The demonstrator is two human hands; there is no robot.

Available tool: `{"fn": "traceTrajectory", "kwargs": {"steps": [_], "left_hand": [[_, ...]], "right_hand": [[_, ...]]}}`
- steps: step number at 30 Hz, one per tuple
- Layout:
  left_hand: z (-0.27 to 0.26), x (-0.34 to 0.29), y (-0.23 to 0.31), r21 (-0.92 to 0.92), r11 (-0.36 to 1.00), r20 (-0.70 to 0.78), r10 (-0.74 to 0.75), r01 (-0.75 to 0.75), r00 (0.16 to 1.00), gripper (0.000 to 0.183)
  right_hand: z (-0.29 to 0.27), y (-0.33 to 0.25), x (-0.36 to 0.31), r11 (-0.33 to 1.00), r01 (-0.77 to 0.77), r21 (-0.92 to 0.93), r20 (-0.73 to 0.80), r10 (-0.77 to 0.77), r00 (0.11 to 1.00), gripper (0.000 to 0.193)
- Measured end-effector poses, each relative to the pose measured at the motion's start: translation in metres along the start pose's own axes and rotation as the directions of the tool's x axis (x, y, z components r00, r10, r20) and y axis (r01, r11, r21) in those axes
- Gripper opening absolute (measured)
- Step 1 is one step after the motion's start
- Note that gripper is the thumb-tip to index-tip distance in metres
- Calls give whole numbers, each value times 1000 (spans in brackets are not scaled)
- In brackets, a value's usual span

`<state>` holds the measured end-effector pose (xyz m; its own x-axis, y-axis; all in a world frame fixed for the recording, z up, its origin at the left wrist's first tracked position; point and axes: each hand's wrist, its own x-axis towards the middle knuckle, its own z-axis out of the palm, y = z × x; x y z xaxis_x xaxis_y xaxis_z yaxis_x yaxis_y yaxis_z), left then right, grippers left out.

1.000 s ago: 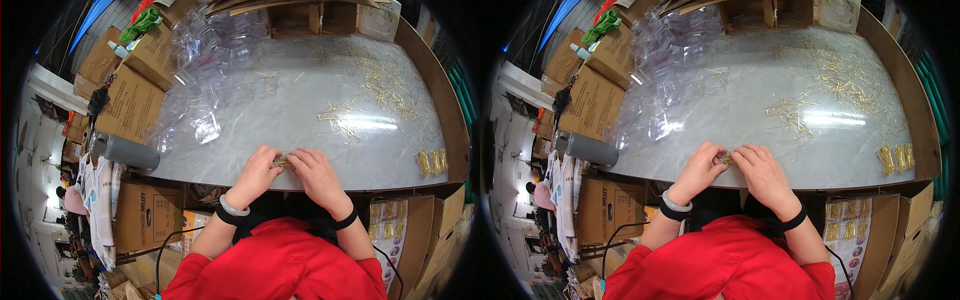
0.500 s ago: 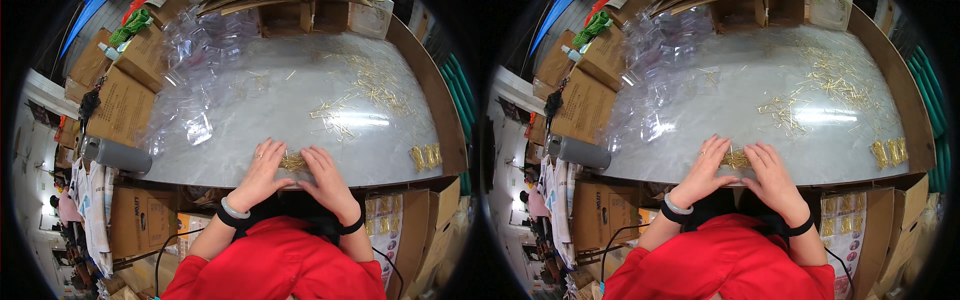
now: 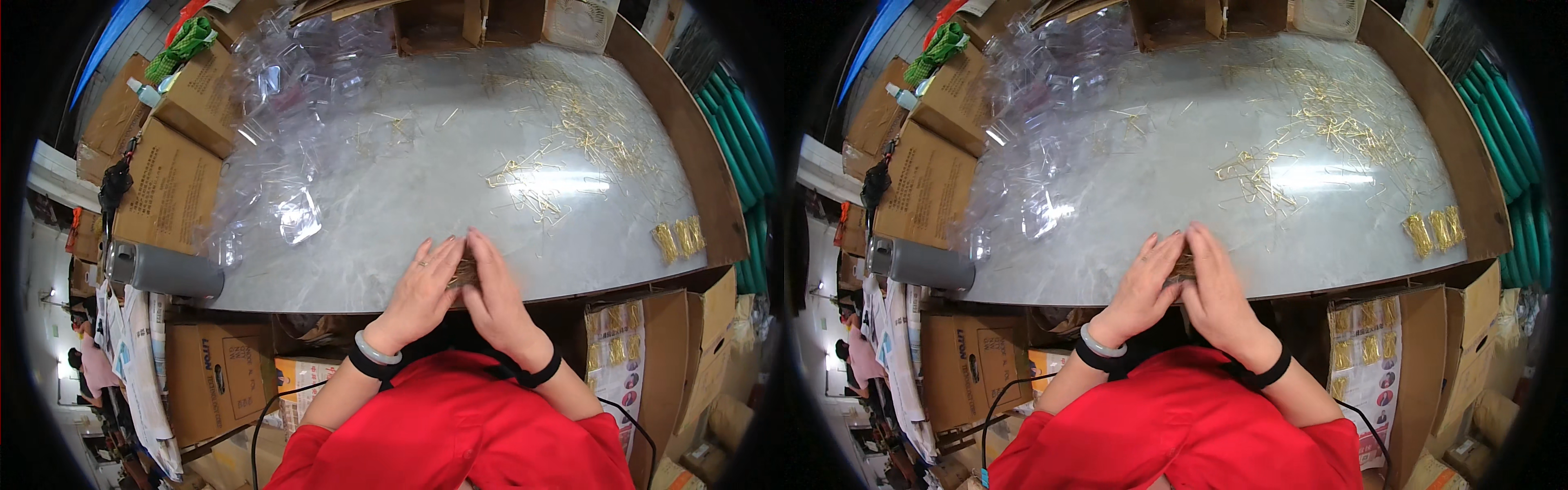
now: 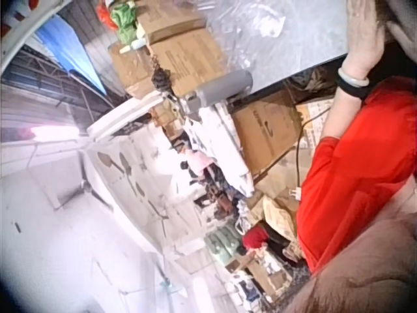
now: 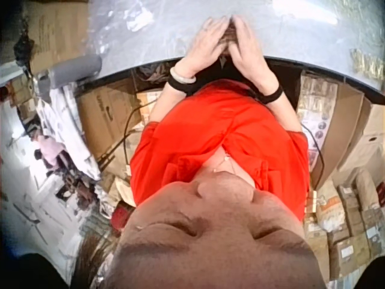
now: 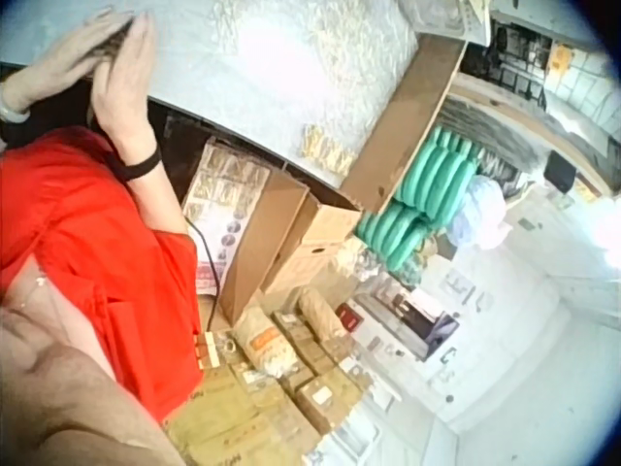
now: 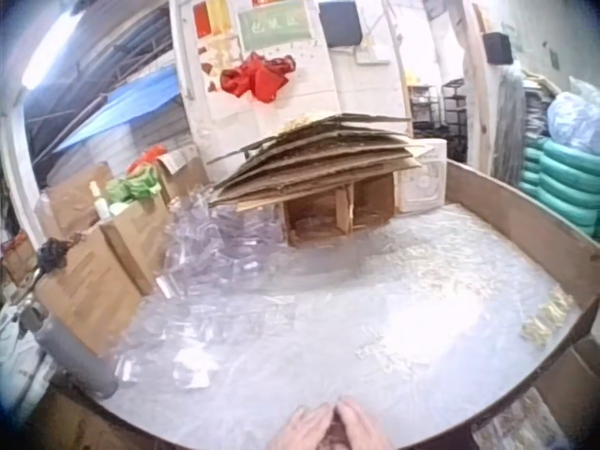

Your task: The recorder is sorting and counting small gold-colored metal components, placing them into small plastic bags, and then organizing these bags into boxes.

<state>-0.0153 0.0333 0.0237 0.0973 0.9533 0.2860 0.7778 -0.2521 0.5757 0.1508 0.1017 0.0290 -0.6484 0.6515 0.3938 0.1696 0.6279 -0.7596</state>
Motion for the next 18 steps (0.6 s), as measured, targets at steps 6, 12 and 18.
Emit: {"fn": "traceTrajectory", "kwargs": {"steps": [6,12,18], "left_hand": [[-2,-4,-1,-199,978,-79,-72,55,994,84],[-3,-6,-3,-231,972,-91,-52,30,994,86],[-13,-8,-6,-381,923,-34,-71,53,997,88]], "right_hand": [[-15,11,15,991,-17,133,151,-3,989,75],[-30,26,25,989,145,-8,294,-136,946,66],[-22,21,20,965,174,-194,197,-136,971,52]]}}
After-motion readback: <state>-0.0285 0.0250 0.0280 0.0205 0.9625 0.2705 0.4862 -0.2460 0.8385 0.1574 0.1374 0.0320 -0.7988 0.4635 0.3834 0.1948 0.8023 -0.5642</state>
